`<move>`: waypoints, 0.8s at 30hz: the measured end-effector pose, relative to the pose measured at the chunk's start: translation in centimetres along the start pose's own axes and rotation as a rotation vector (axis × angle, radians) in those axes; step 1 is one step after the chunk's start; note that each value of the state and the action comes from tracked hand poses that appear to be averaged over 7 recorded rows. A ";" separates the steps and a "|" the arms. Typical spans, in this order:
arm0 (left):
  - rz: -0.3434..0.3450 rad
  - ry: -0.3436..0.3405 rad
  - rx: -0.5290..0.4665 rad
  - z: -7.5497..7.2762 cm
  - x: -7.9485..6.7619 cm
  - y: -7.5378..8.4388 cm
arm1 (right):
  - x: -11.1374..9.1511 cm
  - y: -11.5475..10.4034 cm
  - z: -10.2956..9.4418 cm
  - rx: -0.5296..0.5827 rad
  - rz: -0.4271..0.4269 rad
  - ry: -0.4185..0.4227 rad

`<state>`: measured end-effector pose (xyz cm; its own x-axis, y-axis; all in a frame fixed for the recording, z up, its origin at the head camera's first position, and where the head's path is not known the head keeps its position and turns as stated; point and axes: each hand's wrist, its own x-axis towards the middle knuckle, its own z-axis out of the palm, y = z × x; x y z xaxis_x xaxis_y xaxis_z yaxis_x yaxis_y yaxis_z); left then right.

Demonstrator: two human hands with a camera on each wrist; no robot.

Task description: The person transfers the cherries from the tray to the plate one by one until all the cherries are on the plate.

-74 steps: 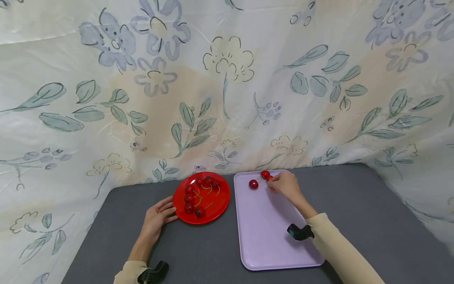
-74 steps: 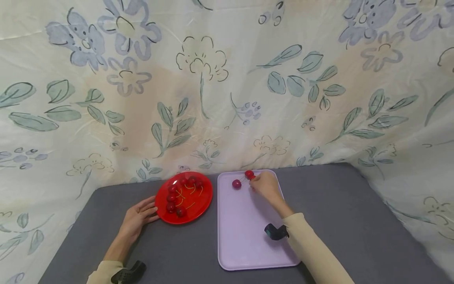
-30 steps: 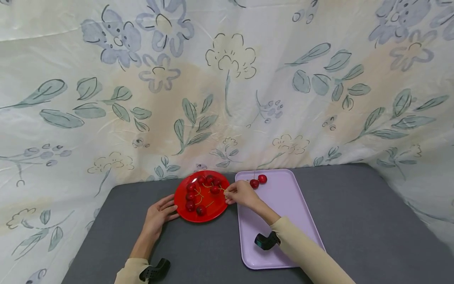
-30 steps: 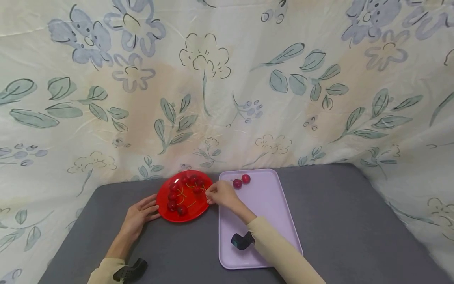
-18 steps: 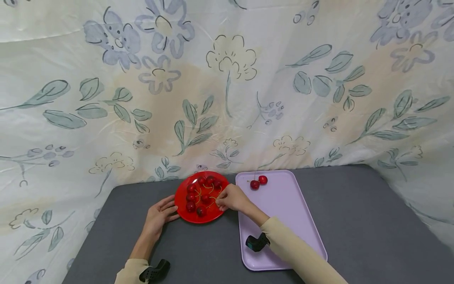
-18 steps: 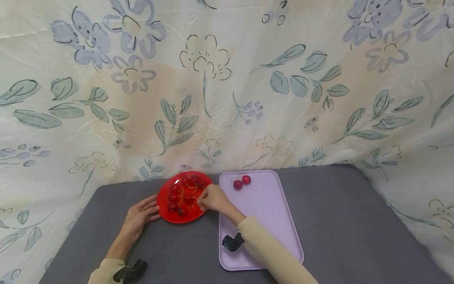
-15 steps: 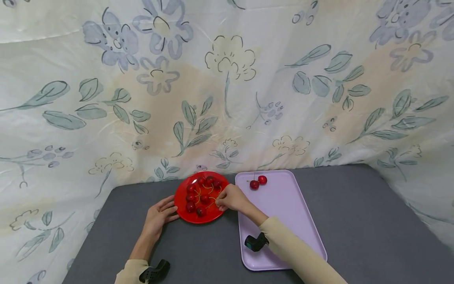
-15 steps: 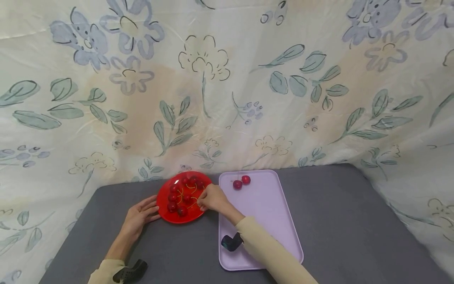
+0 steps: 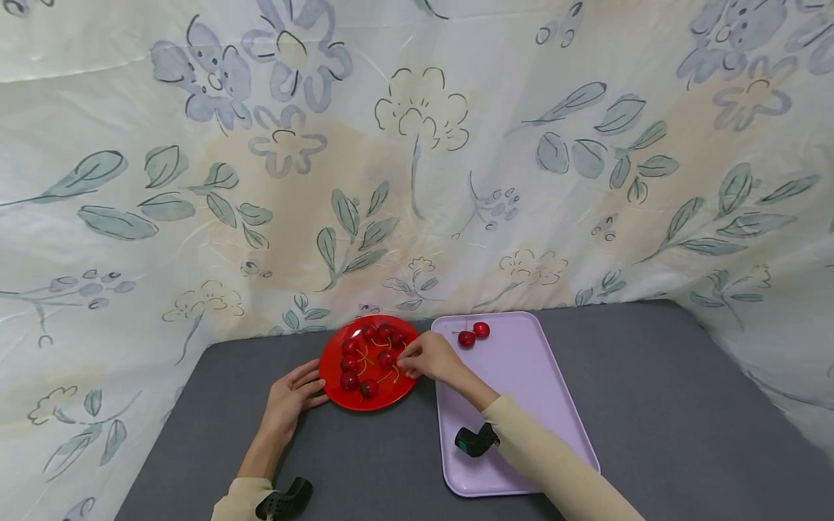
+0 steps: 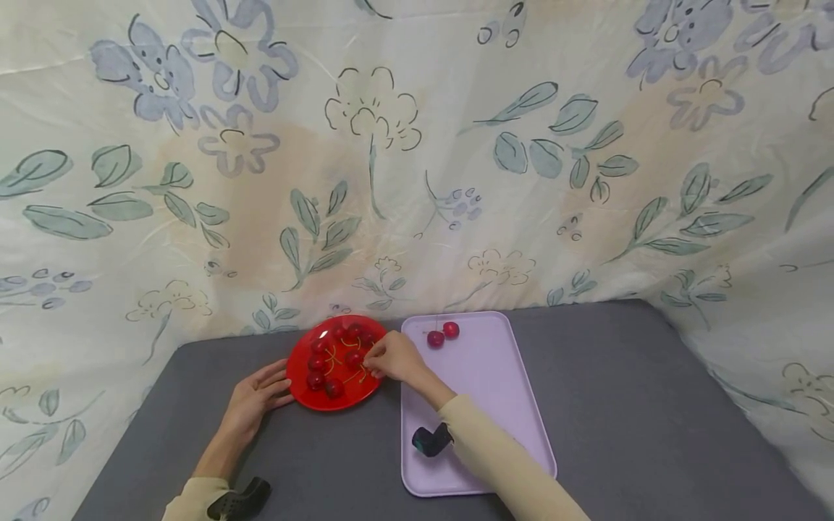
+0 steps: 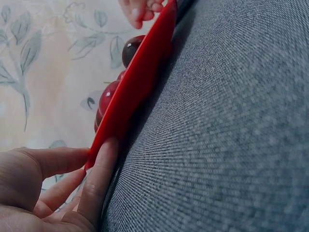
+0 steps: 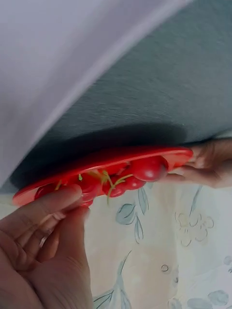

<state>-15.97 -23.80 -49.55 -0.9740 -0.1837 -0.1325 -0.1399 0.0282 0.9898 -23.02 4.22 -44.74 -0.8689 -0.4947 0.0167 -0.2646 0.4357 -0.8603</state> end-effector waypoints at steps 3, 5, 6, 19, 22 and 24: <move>-0.002 0.004 0.000 0.0 -0.2 -0.1 | 0.0 0.2 -0.5 -0.045 -0.059 -0.008; -0.001 0.009 0.002 -0.1 -0.3 -0.1 | -0.2 0.2 -0.8 -0.065 -0.090 -0.017; -0.002 0.013 0.003 -0.1 -0.4 -0.1 | -0.3 0.2 -1.0 -0.070 -0.104 -0.020; -0.005 0.024 0.002 0.1 -1.0 -0.3 | 0.6 1.8 -5.5 -0.174 -0.199 0.050; 0.005 0.017 0.002 0.2 -1.1 -0.3 | 0.8 2.3 -7.1 -0.186 -0.219 0.123; 0.007 0.017 0.004 0.4 -1.1 -0.3 | 0.9 2.7 -8.3 -0.190 -0.224 0.178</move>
<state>-14.92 -23.24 -49.72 -0.9719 -0.1998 -0.1242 -0.1334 0.0335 0.9905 -27.99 11.16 -42.81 -0.8352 -0.4626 0.2975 -0.5159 0.4715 -0.7152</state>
